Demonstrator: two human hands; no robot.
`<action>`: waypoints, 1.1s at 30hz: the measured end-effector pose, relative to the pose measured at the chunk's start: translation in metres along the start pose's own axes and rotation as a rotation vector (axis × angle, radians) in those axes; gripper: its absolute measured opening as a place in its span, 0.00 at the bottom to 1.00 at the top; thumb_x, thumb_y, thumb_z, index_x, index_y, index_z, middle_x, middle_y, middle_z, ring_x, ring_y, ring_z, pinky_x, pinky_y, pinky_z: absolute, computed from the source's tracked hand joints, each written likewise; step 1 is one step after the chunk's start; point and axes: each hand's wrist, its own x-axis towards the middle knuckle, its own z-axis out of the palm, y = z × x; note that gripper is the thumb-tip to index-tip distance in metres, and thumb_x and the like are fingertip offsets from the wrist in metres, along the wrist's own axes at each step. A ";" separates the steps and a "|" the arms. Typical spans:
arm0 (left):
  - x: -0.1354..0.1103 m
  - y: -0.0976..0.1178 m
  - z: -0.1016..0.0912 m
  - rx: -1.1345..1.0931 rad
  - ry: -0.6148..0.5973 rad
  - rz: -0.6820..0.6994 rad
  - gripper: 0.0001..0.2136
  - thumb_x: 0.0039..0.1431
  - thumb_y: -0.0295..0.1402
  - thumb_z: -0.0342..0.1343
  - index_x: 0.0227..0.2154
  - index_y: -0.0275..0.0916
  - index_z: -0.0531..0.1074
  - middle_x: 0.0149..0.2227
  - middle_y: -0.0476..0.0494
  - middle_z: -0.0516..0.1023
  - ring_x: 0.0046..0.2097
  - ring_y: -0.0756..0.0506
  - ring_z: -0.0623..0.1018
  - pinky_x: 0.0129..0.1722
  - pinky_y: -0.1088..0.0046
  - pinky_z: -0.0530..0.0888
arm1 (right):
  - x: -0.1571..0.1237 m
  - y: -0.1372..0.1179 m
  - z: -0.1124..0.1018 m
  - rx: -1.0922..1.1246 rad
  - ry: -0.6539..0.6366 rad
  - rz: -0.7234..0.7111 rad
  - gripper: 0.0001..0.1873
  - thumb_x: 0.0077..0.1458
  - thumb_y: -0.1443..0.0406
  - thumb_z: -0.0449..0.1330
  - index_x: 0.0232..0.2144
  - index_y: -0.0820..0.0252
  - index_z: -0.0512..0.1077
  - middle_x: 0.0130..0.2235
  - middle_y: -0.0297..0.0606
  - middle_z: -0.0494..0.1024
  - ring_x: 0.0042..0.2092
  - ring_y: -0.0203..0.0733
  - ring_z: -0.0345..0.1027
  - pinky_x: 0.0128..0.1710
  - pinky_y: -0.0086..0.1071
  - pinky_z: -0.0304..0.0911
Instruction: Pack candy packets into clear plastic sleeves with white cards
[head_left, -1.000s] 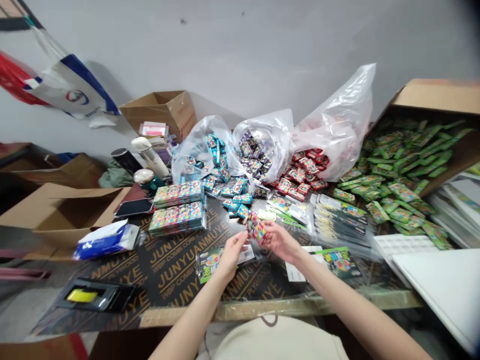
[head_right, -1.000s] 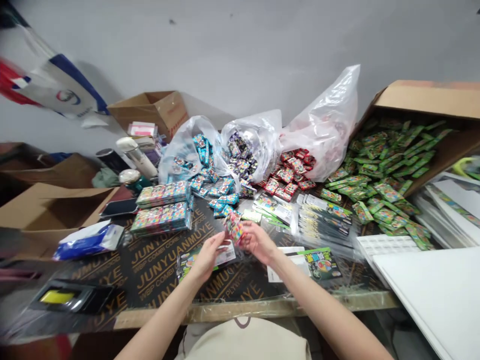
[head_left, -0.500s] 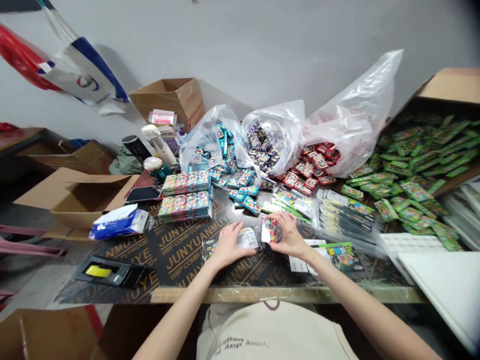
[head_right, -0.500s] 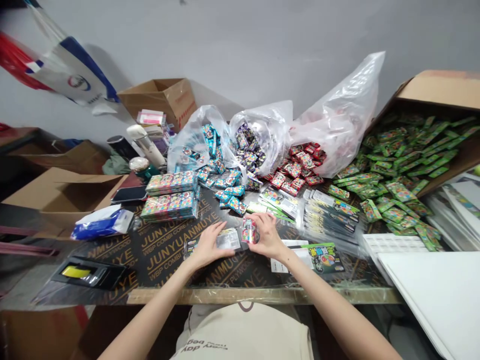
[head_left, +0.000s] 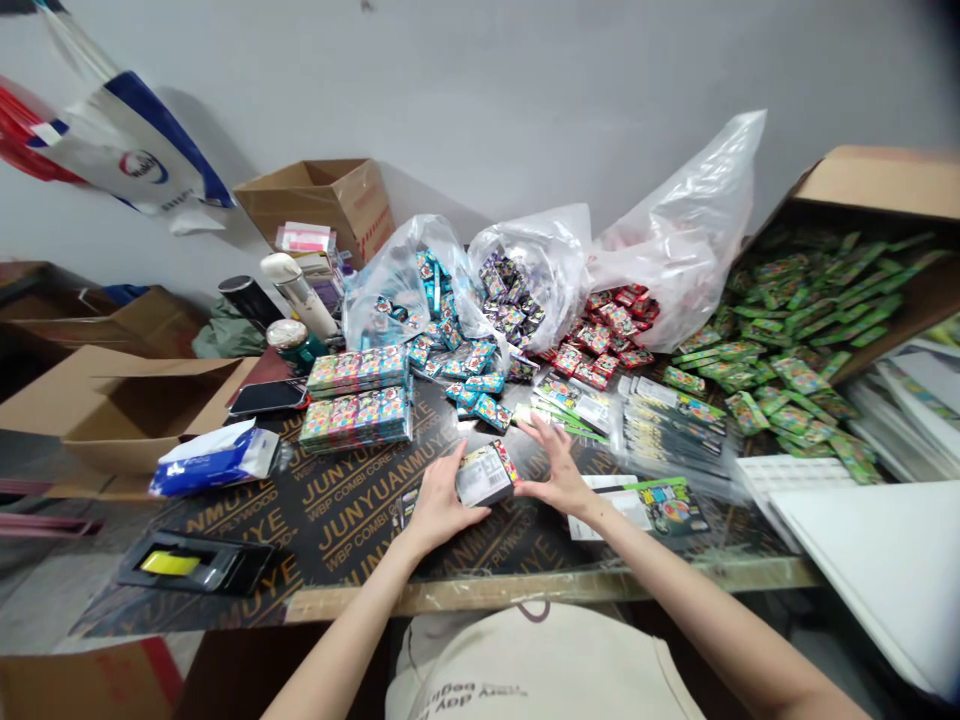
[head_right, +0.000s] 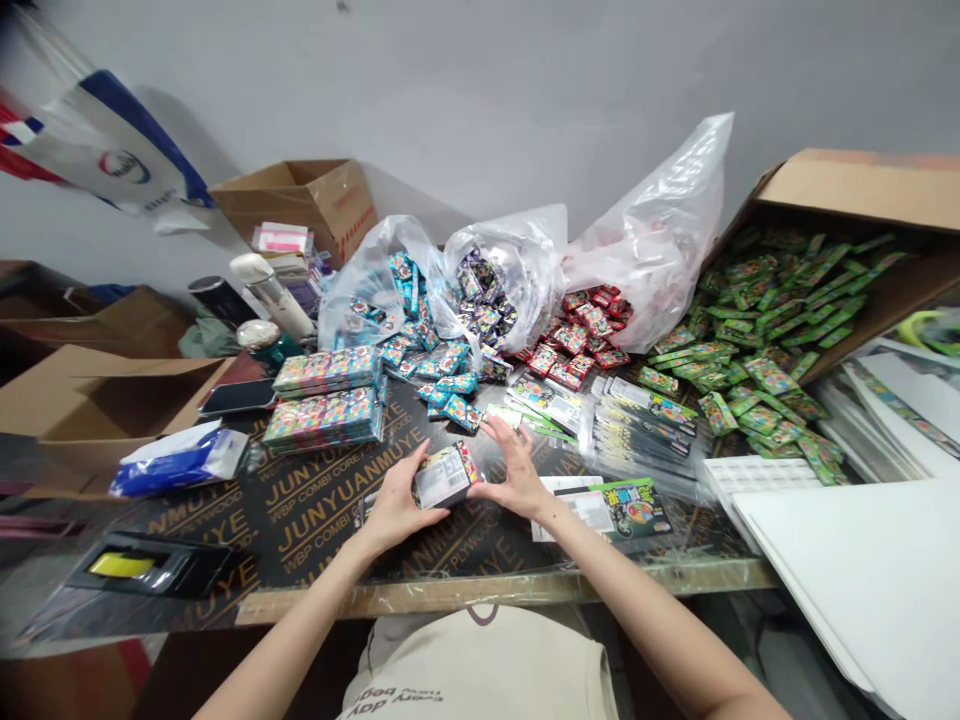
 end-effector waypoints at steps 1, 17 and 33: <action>0.001 0.001 0.000 -0.006 0.022 -0.021 0.48 0.36 0.41 0.63 0.60 0.39 0.44 0.51 0.37 0.65 0.52 0.38 0.65 0.52 0.59 0.60 | 0.000 -0.004 0.001 -0.014 0.039 -0.008 0.45 0.49 0.52 0.58 0.61 0.55 0.38 0.52 0.45 0.67 0.58 0.50 0.52 0.57 0.51 0.30; 0.017 0.021 0.011 -0.684 0.173 -0.385 0.28 0.39 0.41 0.63 0.46 0.39 0.68 0.44 0.41 0.72 0.44 0.43 0.72 0.45 0.65 0.66 | 0.021 0.009 0.003 0.683 -0.042 0.438 0.24 0.50 0.58 0.56 0.49 0.54 0.58 0.34 0.36 0.73 0.35 0.41 0.67 0.35 0.35 0.61; 0.021 0.076 0.028 -1.584 0.184 -0.728 0.13 0.40 0.32 0.63 0.30 0.37 0.69 0.34 0.46 0.77 0.35 0.47 0.77 0.39 0.69 0.72 | -0.001 -0.039 0.015 -0.180 0.218 0.064 0.40 0.42 0.61 0.60 0.57 0.52 0.49 0.56 0.44 0.57 0.56 0.55 0.51 0.53 0.48 0.47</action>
